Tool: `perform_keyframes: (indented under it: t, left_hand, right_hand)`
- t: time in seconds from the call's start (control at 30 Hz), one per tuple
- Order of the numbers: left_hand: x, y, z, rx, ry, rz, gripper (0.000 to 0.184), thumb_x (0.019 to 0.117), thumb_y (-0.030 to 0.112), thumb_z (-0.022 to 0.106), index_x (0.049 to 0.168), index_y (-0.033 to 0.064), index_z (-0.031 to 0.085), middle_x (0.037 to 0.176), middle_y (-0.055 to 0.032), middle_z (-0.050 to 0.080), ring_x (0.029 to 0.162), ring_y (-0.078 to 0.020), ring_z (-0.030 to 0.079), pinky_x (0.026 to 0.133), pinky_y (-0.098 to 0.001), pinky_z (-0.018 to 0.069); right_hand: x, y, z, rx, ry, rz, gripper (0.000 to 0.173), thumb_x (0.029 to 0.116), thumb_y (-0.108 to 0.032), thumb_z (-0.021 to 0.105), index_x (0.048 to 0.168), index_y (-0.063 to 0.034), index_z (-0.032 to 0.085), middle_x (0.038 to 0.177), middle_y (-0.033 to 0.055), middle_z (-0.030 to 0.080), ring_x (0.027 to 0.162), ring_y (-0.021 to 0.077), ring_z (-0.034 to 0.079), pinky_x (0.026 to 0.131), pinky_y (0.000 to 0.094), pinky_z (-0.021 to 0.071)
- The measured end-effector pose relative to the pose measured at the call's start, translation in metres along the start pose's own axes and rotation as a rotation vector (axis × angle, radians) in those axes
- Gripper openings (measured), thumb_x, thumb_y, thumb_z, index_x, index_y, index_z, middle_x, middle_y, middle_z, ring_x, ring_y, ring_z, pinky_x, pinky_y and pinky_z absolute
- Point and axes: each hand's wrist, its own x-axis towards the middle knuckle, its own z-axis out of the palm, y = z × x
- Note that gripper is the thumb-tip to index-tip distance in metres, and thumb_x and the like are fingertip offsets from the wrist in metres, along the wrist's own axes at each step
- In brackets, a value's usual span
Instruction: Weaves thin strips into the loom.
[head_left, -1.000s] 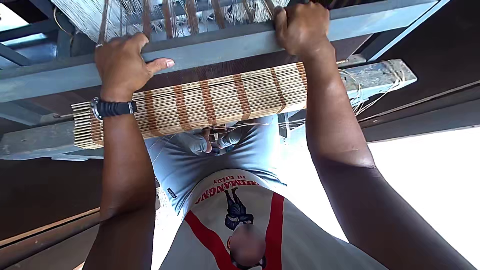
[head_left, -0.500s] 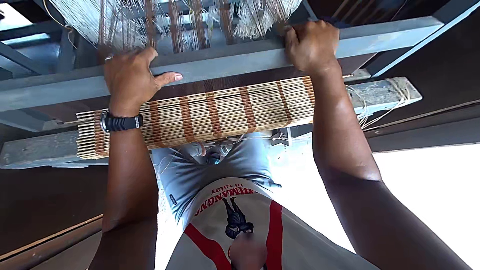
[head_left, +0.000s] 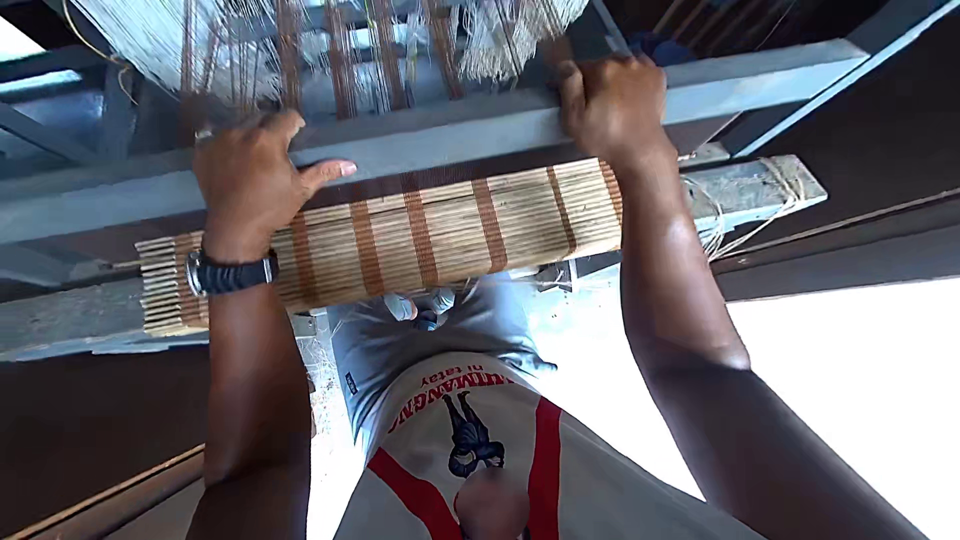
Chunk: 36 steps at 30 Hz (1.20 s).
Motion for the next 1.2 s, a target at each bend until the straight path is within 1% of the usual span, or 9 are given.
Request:
perform_keyframes:
  t: [0.17,0.23,0.3,0.43,0.57,0.8,0.93,1.03,1.2]
  left_hand:
    - [-0.006,-0.005,0.005,0.014,0.009,0.068,0.078,0.0891,0.080,0.053,0.118,0.0089,0.064,0.109,-0.0226,0.067,0.103,-0.0475,0.065,0.077,-0.0696,0.0491]
    - [-0.009,-0.010,0.009,0.032,0.043,0.076,0.078,0.0877,0.081,0.055,0.117,0.0098,0.065,0.109,-0.0214,0.068,0.102,-0.0456,0.066,0.076,-0.0683,0.0499]
    - [-0.008,-0.016,0.014,0.037,0.042,0.053,0.081,0.0868,0.082,0.055,0.122,0.0101,0.064,0.114,-0.0218,0.068,0.106,-0.0456,0.066,0.079,-0.0693,0.0503]
    - [0.012,-0.024,0.021,-0.044,-0.012,0.065,0.081,0.0885,0.078,0.057,0.122,0.0040,0.063,0.113,-0.0276,0.066,0.104,-0.0516,0.064,0.081,-0.0733,0.0474]
    - [0.045,-0.025,0.028,-0.069,-0.020,0.039,0.085,0.0878,0.079,0.056,0.122,0.0013,0.061,0.109,-0.0350,0.065,0.102,-0.0594,0.062,0.081,-0.0792,0.0433]
    - [0.087,-0.023,0.035,-0.036,-0.040,-0.019,0.084,0.0889,0.077,0.056,0.130,0.0042,0.059,0.116,-0.0378,0.063,0.108,-0.0633,0.059,0.085,-0.0823,0.0399]
    - [0.086,-0.022,0.034,-0.035,-0.051,-0.024,0.082,0.0893,0.075,0.059,0.129,0.0031,0.059,0.115,-0.0382,0.063,0.107,-0.0635,0.059,0.084,-0.0825,0.0400]
    - [0.087,-0.023,0.036,-0.039,-0.037,-0.004,0.083,0.0896,0.075,0.058,0.127,0.0015,0.059,0.115,-0.0379,0.062,0.108,-0.0628,0.059,0.085,-0.0820,0.0404]
    - [0.090,-0.031,0.044,-0.078,-0.019,0.044,0.094,0.0867,0.084,0.049,0.125,-0.0009,0.058,0.117,-0.0368,0.061,0.113,-0.0608,0.058,0.089,-0.0799,0.0411]
  right_hand:
    - [-0.001,0.010,0.003,0.179,0.079,-0.083,0.056,0.1097,-0.045,0.034,0.094,-0.0051,0.070,0.095,0.0188,0.072,0.100,0.0379,0.069,0.088,0.0596,0.0470]
    - [-0.003,0.029,-0.007,0.500,0.126,-0.207,0.040,0.1098,-0.037,0.046,0.101,-0.0081,0.072,0.097,0.0075,0.070,0.093,0.0196,0.066,0.085,0.0442,0.0524]
    - [-0.010,0.058,-0.019,0.868,0.230,-0.342,0.031,0.1099,-0.018,0.046,0.110,0.0000,0.071,0.110,0.0083,0.072,0.105,0.0170,0.069,0.098,0.0414,0.0579]
    - [-0.041,0.126,-0.047,0.825,0.346,-0.111,0.031,0.1095,-0.020,0.044,0.106,-0.0033,0.070,0.104,0.0021,0.075,0.100,0.0128,0.072,0.096,0.0383,0.0587]
    - [-0.055,0.173,-0.045,0.525,-0.128,0.151,0.033,0.1068,-0.025,0.050,0.124,-0.0016,0.067,0.119,0.0150,0.071,0.106,0.0204,0.070,0.099,0.0430,0.0556]
    - [-0.024,0.180,0.004,0.641,-0.823,0.216,0.049,0.0967,0.001,0.060,0.145,-0.0001,0.050,0.133,0.0227,0.060,0.116,0.0266,0.064,0.101,0.0396,0.0523]
    - [-0.011,0.193,0.025,0.876,-0.966,0.205,0.037,0.0945,-0.002,0.055,0.131,-0.0046,0.060,0.100,0.0024,0.068,0.081,0.0033,0.064,0.074,0.0201,0.0544]
    - [-0.004,0.207,0.037,0.985,-1.027,0.197,0.030,0.0931,-0.009,0.057,0.121,-0.0053,0.066,0.098,0.0009,0.071,0.082,0.0038,0.067,0.077,0.0212,0.0571]
    - [0.004,0.214,0.041,0.956,-1.051,0.234,0.015,0.0914,-0.010,0.061,0.103,-0.0079,0.069,0.081,-0.0027,0.068,0.067,0.0037,0.064,0.064,0.0208,0.0553]
